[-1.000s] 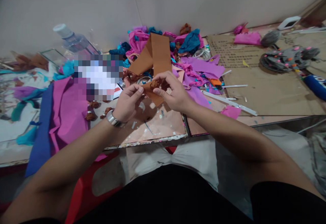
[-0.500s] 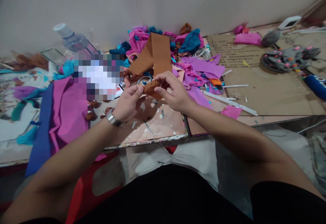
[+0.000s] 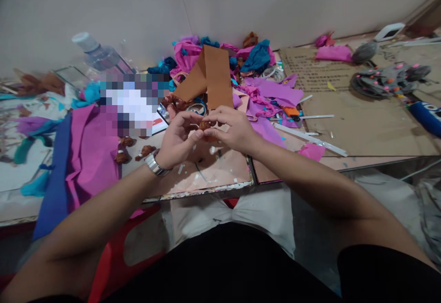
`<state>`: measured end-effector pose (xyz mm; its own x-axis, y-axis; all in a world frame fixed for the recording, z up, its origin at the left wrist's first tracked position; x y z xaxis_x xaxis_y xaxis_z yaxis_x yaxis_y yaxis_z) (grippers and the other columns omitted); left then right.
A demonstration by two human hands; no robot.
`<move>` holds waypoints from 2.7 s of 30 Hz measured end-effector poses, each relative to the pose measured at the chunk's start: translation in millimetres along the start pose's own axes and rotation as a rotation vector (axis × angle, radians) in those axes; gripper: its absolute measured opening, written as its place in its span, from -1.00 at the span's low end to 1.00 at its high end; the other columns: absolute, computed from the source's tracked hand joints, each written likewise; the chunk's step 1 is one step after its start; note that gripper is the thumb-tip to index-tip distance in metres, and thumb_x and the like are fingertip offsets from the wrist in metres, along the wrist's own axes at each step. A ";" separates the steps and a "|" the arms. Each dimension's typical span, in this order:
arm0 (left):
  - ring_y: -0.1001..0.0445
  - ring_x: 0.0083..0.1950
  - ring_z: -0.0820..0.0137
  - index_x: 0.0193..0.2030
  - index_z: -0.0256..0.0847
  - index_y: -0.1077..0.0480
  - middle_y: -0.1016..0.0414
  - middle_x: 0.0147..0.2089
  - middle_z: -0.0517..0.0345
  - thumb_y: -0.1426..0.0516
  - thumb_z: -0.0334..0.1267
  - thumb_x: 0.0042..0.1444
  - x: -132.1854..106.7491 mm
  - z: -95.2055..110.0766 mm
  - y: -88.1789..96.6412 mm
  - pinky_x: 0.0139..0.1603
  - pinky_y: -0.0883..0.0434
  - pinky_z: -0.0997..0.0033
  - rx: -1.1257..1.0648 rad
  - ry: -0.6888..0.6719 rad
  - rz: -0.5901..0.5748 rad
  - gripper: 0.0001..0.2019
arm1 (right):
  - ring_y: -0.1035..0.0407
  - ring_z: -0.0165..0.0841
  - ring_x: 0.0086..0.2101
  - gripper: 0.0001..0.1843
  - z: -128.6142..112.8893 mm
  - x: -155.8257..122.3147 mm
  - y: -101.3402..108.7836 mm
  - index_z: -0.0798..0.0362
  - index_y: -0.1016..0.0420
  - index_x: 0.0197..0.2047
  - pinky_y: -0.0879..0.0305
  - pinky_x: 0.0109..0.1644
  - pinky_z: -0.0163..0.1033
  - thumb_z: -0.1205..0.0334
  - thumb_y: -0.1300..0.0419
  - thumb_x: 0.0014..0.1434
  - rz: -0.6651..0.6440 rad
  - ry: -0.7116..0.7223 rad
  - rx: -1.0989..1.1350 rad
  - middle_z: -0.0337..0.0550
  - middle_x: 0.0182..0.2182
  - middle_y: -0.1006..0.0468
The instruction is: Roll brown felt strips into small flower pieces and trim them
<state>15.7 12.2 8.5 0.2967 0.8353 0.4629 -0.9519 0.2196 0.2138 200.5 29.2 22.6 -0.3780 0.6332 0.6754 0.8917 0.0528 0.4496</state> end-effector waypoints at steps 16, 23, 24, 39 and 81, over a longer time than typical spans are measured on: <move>-0.59 0.06 0.30 0.07 -0.10 -0.50 -0.58 0.06 0.01 -0.30 0.01 0.31 3.1 3.1 7.0 0.13 -0.54 0.28 -0.075 0.069 0.103 -0.68 | -0.52 -0.32 -0.27 -0.70 -8.3 2.2 2.2 -0.05 -0.64 -0.02 -0.43 -0.15 -0.17 -0.08 -0.34 0.35 -0.003 0.013 -0.026 -0.16 -0.26 -0.67; -0.57 0.09 0.30 0.09 -0.09 -0.52 -0.59 0.09 0.01 -0.31 0.04 0.28 2.1 -3.5 8.2 0.20 -0.51 0.26 -0.098 0.111 0.115 -0.64 | -0.54 -0.31 -0.28 -0.75 -10.1 3.7 4.0 -0.03 -0.65 -0.13 -0.43 -0.16 -0.17 -0.03 -0.28 0.40 0.015 0.005 -0.040 -0.16 -0.29 -0.70; -0.57 0.09 0.29 0.08 -0.09 -0.52 -0.59 0.09 0.01 -0.32 0.04 0.28 2.0 -4.5 8.6 0.21 -0.50 0.26 -0.108 0.118 0.122 -0.64 | -0.54 -0.31 -0.29 -0.75 -9.8 3.6 3.9 -0.03 -0.65 -0.13 -0.43 -0.16 -0.17 -0.02 -0.28 0.40 0.016 0.002 -0.043 -0.15 -0.29 -0.70; -0.55 -0.02 0.35 0.03 -0.07 -0.57 -0.60 -0.02 0.07 -0.33 0.02 0.27 0.4 -18.4 8.4 0.13 -0.48 0.35 -0.226 0.198 0.112 -0.69 | -0.52 -0.36 -0.32 -0.79 -6.9 2.6 1.9 0.00 -0.63 -0.17 -0.41 -0.20 -0.23 0.06 -0.26 0.40 -0.003 -0.042 -0.006 -0.17 -0.29 -0.69; -0.61 -0.04 0.35 0.01 -0.13 -0.60 -0.66 -0.03 0.05 -0.32 0.00 0.29 4.2 5.4 6.6 0.05 -0.53 0.34 -0.037 0.030 0.102 -0.71 | -0.55 -0.39 -0.34 -0.85 -13.1 0.9 1.4 0.01 -0.63 -0.17 -0.46 -0.19 -0.27 0.11 -0.33 0.34 -0.015 -0.068 0.021 -0.19 -0.28 -0.72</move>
<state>11.0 14.4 16.6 0.1965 0.8686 0.4549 -0.9793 0.1510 0.1346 198.1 19.7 31.6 -0.3739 0.6830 0.6274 0.8914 0.0779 0.4464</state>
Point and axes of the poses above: each hand's wrist, its own x-axis towards the middle knuckle, its own y-axis out of the back of the hand, z = x × y, the point moved 5 cm from there along x, towards the middle knuckle
